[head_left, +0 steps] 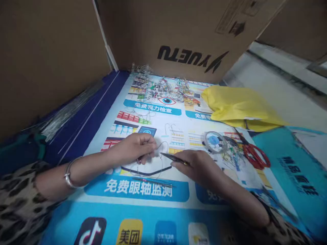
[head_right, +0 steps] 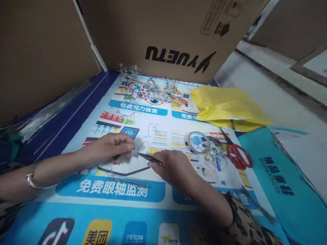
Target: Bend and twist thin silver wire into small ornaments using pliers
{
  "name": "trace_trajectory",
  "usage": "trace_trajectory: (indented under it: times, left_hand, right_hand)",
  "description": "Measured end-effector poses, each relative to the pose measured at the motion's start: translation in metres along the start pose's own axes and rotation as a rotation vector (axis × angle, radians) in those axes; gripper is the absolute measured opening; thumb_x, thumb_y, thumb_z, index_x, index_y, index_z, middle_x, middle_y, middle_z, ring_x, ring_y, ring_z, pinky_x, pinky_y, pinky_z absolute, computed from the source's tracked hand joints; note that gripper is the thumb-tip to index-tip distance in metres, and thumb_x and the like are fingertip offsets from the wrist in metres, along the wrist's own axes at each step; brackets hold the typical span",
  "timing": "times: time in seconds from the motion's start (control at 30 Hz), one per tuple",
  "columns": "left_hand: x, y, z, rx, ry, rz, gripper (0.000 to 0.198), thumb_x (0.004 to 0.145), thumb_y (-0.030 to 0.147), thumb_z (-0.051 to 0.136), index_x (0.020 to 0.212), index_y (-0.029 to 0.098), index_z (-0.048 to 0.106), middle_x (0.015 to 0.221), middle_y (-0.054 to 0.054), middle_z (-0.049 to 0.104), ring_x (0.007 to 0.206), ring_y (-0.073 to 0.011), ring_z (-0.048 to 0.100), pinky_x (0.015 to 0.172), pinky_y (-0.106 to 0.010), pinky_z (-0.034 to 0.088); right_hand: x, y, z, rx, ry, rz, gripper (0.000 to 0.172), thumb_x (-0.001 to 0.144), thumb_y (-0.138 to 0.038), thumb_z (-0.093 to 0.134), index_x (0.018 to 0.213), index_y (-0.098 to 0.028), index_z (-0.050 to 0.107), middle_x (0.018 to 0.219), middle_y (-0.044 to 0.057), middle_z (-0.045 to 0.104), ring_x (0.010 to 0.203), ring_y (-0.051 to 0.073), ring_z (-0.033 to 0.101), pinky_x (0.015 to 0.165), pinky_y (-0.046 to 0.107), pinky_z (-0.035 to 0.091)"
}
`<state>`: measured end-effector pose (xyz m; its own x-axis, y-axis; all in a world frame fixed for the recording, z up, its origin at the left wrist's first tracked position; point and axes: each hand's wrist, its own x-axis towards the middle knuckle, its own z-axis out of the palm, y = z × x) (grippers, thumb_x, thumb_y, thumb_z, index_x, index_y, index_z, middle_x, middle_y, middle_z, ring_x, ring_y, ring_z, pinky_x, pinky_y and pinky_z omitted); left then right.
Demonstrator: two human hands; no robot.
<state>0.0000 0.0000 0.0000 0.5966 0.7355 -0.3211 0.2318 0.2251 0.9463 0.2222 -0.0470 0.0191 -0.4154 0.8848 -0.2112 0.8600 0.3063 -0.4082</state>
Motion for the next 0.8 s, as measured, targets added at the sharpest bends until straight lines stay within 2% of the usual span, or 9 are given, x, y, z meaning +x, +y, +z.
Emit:
trace_trajectory:
  times: [0.23,0.53,0.8]
  left_hand:
    - [-0.0039,0.0031,-0.0004,0.059,-0.069,-0.067,0.027,0.082,0.038,0.052,0.075,0.013,0.059,0.055,0.001,0.059,0.042,-0.0067,0.049,0.043,-0.018,0.039]
    - [-0.0049,0.0083,0.0007,0.028,-0.095,-0.104,0.023,0.081,0.033,0.053,0.072,0.013,0.06,0.05,0.002,0.057,0.04,-0.0065,0.049,0.042,-0.018,0.04]
    - [-0.0041,0.0055,-0.0015,0.078,-0.148,-0.132,0.023,0.078,0.036,0.055,0.072,0.015,0.06,0.057,0.001,0.06,0.042,-0.0072,0.052,0.04,-0.018,0.038]
  right_hand:
    - [0.0,0.0018,0.0003,-0.015,0.013,-0.011,0.02,0.084,-0.034,0.05,0.077,-0.02,0.061,0.071,0.001,0.064,0.062,0.011,0.054,0.054,0.022,0.028]
    - [-0.0004,0.0004,-0.0007,-0.014,-0.015,-0.021,0.021,0.084,-0.034,0.049,0.073,-0.02,0.06,0.07,0.001,0.063,0.062,0.012,0.054,0.054,0.022,0.029]
    - [0.0007,-0.0019,0.0008,-0.031,0.019,-0.033,0.019,0.084,-0.033,0.05,0.075,-0.02,0.059,0.071,0.0,0.063,0.063,0.012,0.054,0.055,0.022,0.028]
